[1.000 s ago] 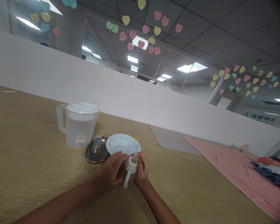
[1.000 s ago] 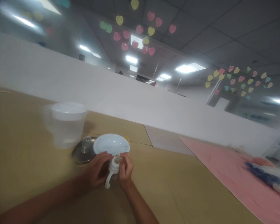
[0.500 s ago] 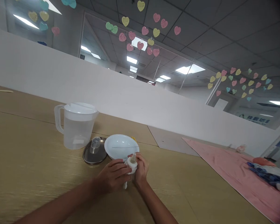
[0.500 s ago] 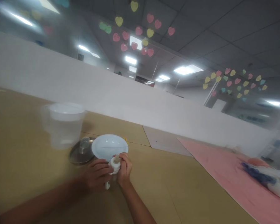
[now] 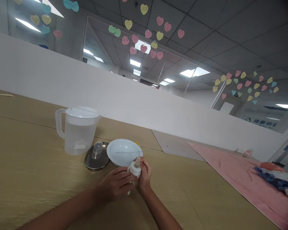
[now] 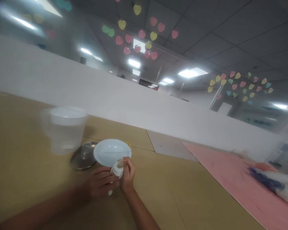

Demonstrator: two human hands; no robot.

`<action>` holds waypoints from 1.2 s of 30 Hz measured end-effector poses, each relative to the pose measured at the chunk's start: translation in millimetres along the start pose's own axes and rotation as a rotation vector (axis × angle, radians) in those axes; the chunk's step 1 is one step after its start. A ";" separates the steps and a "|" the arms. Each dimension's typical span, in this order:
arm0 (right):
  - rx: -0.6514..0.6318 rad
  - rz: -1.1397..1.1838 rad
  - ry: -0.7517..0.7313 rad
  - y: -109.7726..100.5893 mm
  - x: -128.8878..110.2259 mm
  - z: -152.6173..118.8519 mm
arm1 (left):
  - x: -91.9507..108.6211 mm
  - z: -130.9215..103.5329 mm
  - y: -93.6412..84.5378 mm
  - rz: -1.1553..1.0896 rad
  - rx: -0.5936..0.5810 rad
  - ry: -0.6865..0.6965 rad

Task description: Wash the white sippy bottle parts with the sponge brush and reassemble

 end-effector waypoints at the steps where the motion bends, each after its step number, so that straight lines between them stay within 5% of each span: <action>1: 0.004 -0.011 -0.023 -0.8 -0.6 -1.1 | 0.3 -0.5 0.6 0.007 0.001 0.003; 14: 0.117 -0.362 -0.311 -7.2 -44.1 -13.1 | -0.5 2.2 1.4 0.021 -0.042 -0.004; 24: -0.066 -0.774 -0.629 29.7 -89.9 -28.6 | -9.6 -8.9 1.3 0.043 0.030 -0.105; 36: -0.133 -0.719 -0.778 43.1 -101.6 -37.8 | -9.9 -7.0 6.3 0.011 -0.103 -0.087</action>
Point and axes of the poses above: each hand's wrist, its own z-axis towards the middle knuckle, its own y-axis out of the palm, x = y × z, the point moved 9 cm from there along z, towards the middle knuckle, and after that the axes turned 14 degrees about -x, right-handed, at the moved point
